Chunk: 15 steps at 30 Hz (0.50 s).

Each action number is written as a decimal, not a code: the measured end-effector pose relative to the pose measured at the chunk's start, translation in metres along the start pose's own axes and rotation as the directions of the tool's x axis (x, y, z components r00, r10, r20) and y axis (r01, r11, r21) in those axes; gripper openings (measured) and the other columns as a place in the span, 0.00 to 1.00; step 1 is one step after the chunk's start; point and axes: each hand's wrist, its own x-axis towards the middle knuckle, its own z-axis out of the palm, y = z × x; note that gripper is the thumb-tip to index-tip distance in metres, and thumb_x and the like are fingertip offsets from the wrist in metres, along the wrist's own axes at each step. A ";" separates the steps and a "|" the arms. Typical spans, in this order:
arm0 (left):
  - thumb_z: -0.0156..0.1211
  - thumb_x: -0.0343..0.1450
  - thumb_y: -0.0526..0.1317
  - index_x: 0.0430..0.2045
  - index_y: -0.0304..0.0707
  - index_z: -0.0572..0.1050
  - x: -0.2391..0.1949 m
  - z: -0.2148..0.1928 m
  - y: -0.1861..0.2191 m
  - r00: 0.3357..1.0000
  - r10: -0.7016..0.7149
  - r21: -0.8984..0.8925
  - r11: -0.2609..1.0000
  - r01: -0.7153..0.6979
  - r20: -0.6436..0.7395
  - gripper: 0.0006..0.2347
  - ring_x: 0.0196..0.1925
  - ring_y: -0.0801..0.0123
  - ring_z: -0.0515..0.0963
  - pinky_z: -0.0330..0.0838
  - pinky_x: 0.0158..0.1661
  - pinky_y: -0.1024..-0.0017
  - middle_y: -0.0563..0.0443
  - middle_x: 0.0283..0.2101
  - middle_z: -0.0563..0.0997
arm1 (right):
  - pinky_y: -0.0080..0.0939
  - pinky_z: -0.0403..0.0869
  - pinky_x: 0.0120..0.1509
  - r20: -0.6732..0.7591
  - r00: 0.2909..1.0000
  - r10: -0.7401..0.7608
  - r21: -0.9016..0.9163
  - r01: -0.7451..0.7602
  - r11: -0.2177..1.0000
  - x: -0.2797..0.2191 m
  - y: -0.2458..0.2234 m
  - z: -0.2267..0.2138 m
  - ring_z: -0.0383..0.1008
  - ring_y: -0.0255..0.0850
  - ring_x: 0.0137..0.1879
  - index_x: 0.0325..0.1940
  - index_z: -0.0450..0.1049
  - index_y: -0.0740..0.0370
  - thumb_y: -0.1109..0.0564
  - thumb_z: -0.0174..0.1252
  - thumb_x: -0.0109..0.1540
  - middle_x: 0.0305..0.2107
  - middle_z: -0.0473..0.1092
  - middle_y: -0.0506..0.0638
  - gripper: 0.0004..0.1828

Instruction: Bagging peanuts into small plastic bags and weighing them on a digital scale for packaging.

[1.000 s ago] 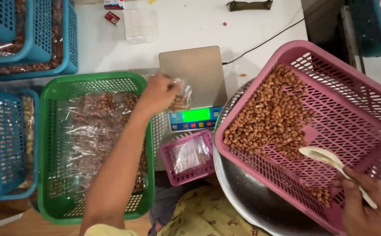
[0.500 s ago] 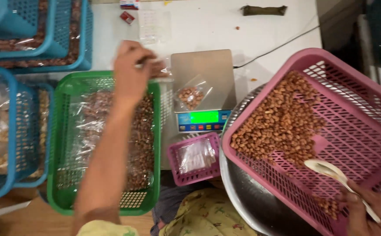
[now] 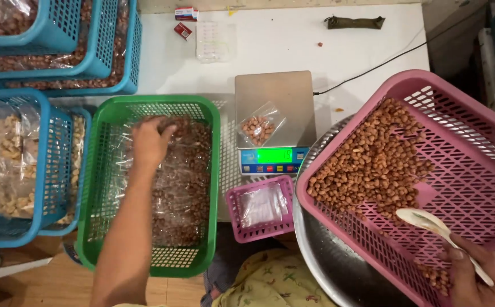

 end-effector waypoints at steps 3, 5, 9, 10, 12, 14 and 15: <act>0.62 0.73 0.50 0.56 0.32 0.75 0.011 0.022 -0.008 0.998 0.064 0.154 0.986 -0.061 -0.013 0.22 0.68 0.33 0.63 0.58 0.63 0.40 0.28 0.62 0.71 | 0.36 0.71 0.55 -0.030 0.999 0.033 0.026 -0.032 0.999 -0.005 0.007 -0.004 0.75 0.46 0.45 0.64 0.76 0.79 0.72 0.53 0.83 0.44 0.74 0.67 0.08; 0.64 0.72 0.47 0.56 0.32 0.75 0.012 0.030 -0.016 0.998 0.061 0.240 0.969 -0.062 0.010 0.21 0.73 0.36 0.57 0.50 0.70 0.43 0.27 0.70 0.63 | 0.39 0.72 0.51 -0.027 0.997 0.066 0.036 -0.065 0.997 -0.005 0.023 -0.011 0.74 0.50 0.44 0.65 0.74 0.83 0.72 0.52 0.85 0.44 0.73 0.71 0.09; 0.68 0.72 0.50 0.47 0.36 0.79 -0.012 0.038 -0.004 0.884 0.384 0.330 0.898 -0.291 -0.266 0.17 0.61 0.32 0.58 0.54 0.59 0.43 0.27 0.60 0.65 | 0.40 0.73 0.60 -0.029 1.000 0.000 -0.084 -0.002 0.996 -0.010 0.021 -0.022 0.75 0.44 0.47 0.64 0.78 0.77 0.69 0.58 0.83 0.44 0.75 0.63 0.07; 0.72 0.72 0.48 0.36 0.33 0.81 -0.024 0.035 0.013 0.712 0.575 0.373 0.814 -0.446 -0.404 0.15 0.51 0.42 0.66 0.61 0.51 0.48 0.33 0.49 0.71 | 0.40 0.73 0.60 -0.071 0.997 0.016 -0.106 -0.023 0.994 -0.008 0.006 -0.020 0.76 0.44 0.50 0.64 0.79 0.77 0.70 0.59 0.84 0.45 0.75 0.62 0.06; 0.63 0.69 0.40 0.37 0.39 0.81 -0.070 0.076 0.037 0.781 0.589 0.160 0.808 -0.566 -0.208 0.08 0.47 0.50 0.74 0.67 0.50 0.55 0.41 0.46 0.77 | 0.39 0.71 0.59 -0.066 0.995 0.082 -0.109 -0.088 0.990 -0.005 0.017 -0.025 0.73 0.40 0.50 0.64 0.79 0.73 0.68 0.59 0.82 0.45 0.75 0.59 0.08; 0.54 0.66 0.30 0.38 0.44 0.81 -0.113 0.108 0.063 0.785 0.619 -0.076 0.783 -0.617 0.006 0.12 0.44 0.58 0.81 0.72 0.49 0.63 0.50 0.42 0.84 | 0.37 0.70 0.59 -0.061 0.987 0.149 -0.112 -0.155 0.982 0.000 0.021 -0.026 0.71 0.36 0.51 0.64 0.79 0.68 0.66 0.58 0.79 0.46 0.76 0.55 0.10; 0.53 0.66 0.29 0.33 0.38 0.79 -0.133 0.121 0.079 0.754 0.553 0.102 0.779 -0.619 0.353 0.08 0.40 0.48 0.82 0.74 0.42 0.53 0.42 0.37 0.83 | 0.36 0.71 0.60 -0.031 0.992 0.120 -0.090 -0.123 0.988 0.004 0.020 -0.024 0.73 0.37 0.50 0.62 0.79 0.69 0.67 0.59 0.77 0.45 0.76 0.55 0.09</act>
